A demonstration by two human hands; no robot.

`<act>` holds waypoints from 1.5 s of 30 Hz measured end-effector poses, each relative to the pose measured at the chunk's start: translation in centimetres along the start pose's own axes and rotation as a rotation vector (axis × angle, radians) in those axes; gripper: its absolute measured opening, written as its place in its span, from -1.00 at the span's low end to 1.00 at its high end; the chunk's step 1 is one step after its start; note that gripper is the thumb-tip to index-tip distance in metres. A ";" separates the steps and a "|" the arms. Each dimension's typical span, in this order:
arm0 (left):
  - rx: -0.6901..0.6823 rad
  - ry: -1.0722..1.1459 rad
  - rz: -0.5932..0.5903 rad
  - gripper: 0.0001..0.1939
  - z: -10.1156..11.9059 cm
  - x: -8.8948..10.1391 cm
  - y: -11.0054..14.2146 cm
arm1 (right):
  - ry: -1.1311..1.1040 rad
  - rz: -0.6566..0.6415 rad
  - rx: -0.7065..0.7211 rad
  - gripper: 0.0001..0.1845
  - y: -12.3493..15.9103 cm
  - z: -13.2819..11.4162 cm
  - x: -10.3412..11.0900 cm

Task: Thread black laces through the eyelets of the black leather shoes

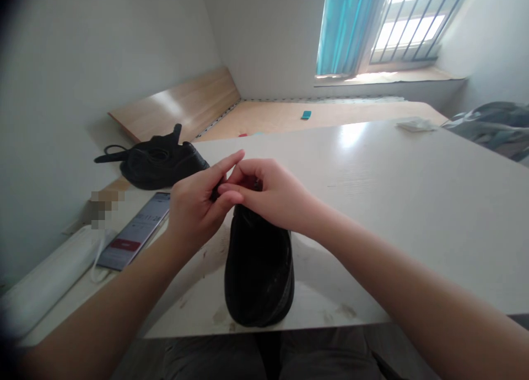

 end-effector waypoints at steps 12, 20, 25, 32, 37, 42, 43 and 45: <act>0.008 0.234 -0.046 -0.08 0.8 -0.5 0.0 | 0.049 0.182 0.057 -0.88 0.5 -0.3 0.1; 0.162 0.737 0.075 -0.11 0.5 -2.1 0.3 | -0.149 0.086 0.019 -0.83 0.6 -1.0 -0.2; 0.200 0.921 -0.023 -0.34 -0.2 -2.8 0.1 | -0.535 0.156 0.009 -0.75 1.0 -2.7 2.2; 0.353 1.315 -0.108 -0.40 -1.2 -3.5 0.2 | 0.411 0.502 0.202 -0.94 1.8 -3.2 7.7; 0.412 1.344 -0.024 -0.44 -1.7 -3.7 0.1 | 0.998 0.267 -0.125 -0.83 1.2 -0.4 7.9; 0.399 1.336 -0.059 -0.46 -1.4 -3.5 0.0 | 0.317 -0.139 -0.219 -0.65 1.5 -0.3 7.2; 0.402 1.341 -0.062 -0.47 -1.3 -3.5 0.0 | 0.191 -0.155 -0.178 -0.66 1.6 -0.8 7.1; 0.401 1.348 -0.067 -0.47 -1.2 -3.5 -0.1 | 0.009 -0.173 -0.110 -0.70 1.8 -1.5 6.6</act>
Point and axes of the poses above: each hand's wrist, its own y-axis away from the middle knuckle, its own x-axis out of the back of the hand, z = x × y, the point moved 4 cm from there along -y, towards the middle knuckle, and after that the axes turned 11 degrees about -x, right-handed, at the moved point
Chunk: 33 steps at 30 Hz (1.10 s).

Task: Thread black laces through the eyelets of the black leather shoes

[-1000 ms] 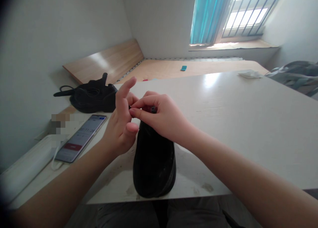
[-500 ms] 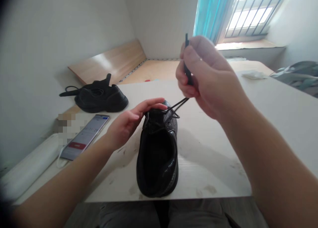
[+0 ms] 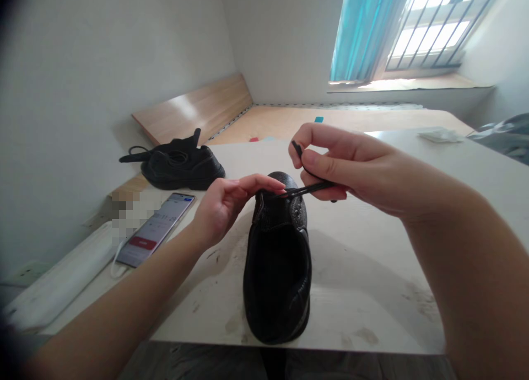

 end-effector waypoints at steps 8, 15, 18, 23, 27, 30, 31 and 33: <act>0.035 -0.008 -0.014 -0.53 -0.6 0.7 -0.2 | -0.324 -0.230 0.003 -0.76 -0.3 0.3 -2.0; 0.136 -0.490 -0.348 -0.25 1.5 1.2 0.4 | -0.718 -0.066 -0.063 -0.65 -1.4 1.0 -1.2; 0.132 -0.538 -0.362 -0.25 1.9 1.2 0.5 | -0.681 -0.188 0.000 -0.69 -1.2 1.0 -2.0; 0.127 -0.560 -0.350 -0.24 1.4 1.3 0.4 | -0.557 -0.345 0.088 -0.63 -0.3 0.4 -3.4; 0.077 -0.575 -0.277 -0.30 1.5 0.8 0.6 | -0.643 -0.035 0.018 -0.62 -1.0 0.2 -2.3; -0.064 -0.660 -0.139 -0.53 2.1 0.3 0.6 | -0.693 0.120 0.025 -0.73 -1.5 0.1 -1.7; -0.121 -0.704 -0.098 -0.62 2.4 0.1 0.6 | -0.712 0.124 0.022 -0.76 -1.6 0.1 -1.8; -0.227 -0.779 -0.074 -0.78 2.7 -0.3 0.5 | -0.775 0.087 0.023 -0.80 -1.7 0.1 -2.1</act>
Point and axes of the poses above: each hand's wrist, its own y-axis away from the middle knuckle, its own x-axis out of the back of the hand, z = x × y, the point moved 4 cm from there along -y, towards the middle knuckle, and after that the axes turned 11 degrees about -x, right-handed, at the moved point
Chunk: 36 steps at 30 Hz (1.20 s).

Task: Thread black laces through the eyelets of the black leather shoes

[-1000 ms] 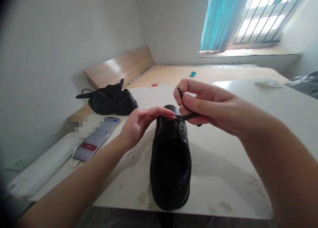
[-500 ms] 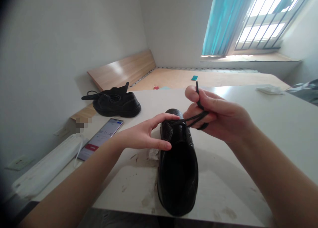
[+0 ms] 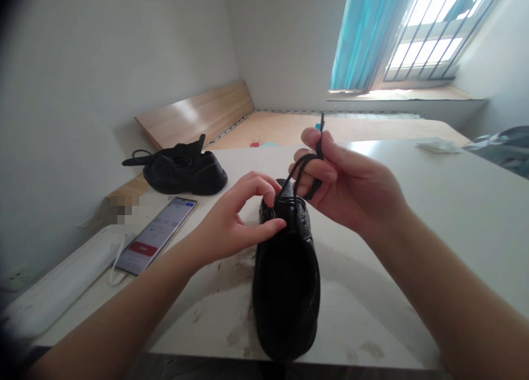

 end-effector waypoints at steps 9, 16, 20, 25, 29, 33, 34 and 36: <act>0.081 0.386 -0.079 -0.86 0.1 -0.5 0.0 | 0.286 0.276 0.062 -0.86 -0.4 0.0 0.9; 0.291 0.702 0.184 -0.70 -1.8 -0.7 0.0 | 0.048 0.451 0.059 -0.86 -0.9 -0.7 3.2; 0.377 0.894 0.349 -0.64 -1.8 -0.3 -0.4 | -0.181 0.456 0.080 -0.83 -0.9 -1.6 4.8; 0.378 0.903 0.561 -0.56 -1.4 2.7 -0.7 | -0.080 0.497 0.152 -0.77 -0.8 -3.0 7.4; 0.311 0.848 0.656 -0.52 -2.1 5.5 -0.6 | 0.358 0.490 0.220 -0.79 -0.1 -4.6 7.9; 0.361 0.684 0.675 -0.44 -3.2 6.5 -0.6 | 0.899 -0.013 -0.188 -0.71 0.1 -2.6 6.4; 0.378 0.645 0.647 -0.42 -3.3 6.2 -0.7 | 0.996 -0.124 -0.306 -0.70 0.2 -1.7 6.2; 0.402 0.602 0.550 -0.38 -3.5 5.2 -0.8 | 1.120 -0.245 -0.468 -0.68 0.3 -0.3 6.0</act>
Point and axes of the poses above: each hand's wrist, its own y-axis away from the middle knuckle, its own x-axis out of the back of the hand, z = x × y, the point moved 4 cm from there along -y, towards the middle knuckle, and after that the axes turned 11 degrees about -x, right-handed, at the moved point
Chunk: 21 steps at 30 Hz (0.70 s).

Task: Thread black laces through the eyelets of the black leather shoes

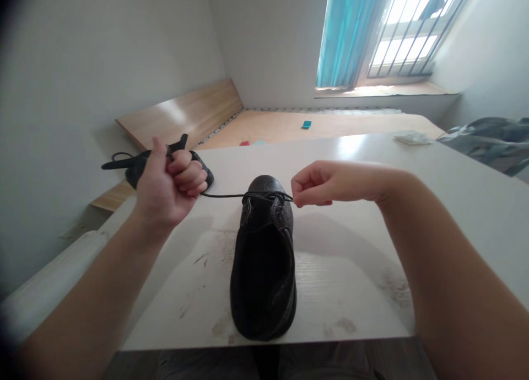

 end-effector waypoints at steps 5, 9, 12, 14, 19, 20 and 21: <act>-0.037 -0.283 -0.261 -0.58 -1.4 -1.8 1.2 | 0.052 -0.080 -0.013 -0.70 -1.1 -0.2 -1.4; -0.107 -0.547 -0.422 -0.62 -1.3 -2.1 1.8 | 0.050 -0.086 0.019 -0.71 -0.9 -0.4 -1.5; -0.115 -0.649 -0.492 -0.59 -0.9 -2.1 2.0 | 0.052 -0.112 0.023 -0.70 -0.7 -0.5 -1.6; -0.139 -0.698 -0.547 -0.61 -0.6 -2.3 2.1 | 0.053 -0.120 0.026 -0.70 -0.6 -0.6 -1.7; -0.076 -0.745 -0.683 -0.67 -0.3 -2.7 2.5 | 0.070 -0.111 0.013 -0.70 -0.7 -0.9 -1.9; -0.048 -0.740 -0.705 -0.67 -0.3 -2.7 2.5 | 0.072 -0.117 0.009 -0.70 -0.7 -0.9 -1.9; -0.024 -0.736 -0.724 -0.66 -0.4 -2.7 2.6 | 0.073 -0.124 0.008 -0.71 -0.7 -0.9 -2.0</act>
Point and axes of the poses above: each hand's wrist, its own y-axis away from the middle knuckle, its own x-axis out of the back of the hand, z = x × y, the point moved 4 cm from there along -y, towards the middle knuckle, and after that the axes turned 11 degrees about -x, right-handed, at the moved point
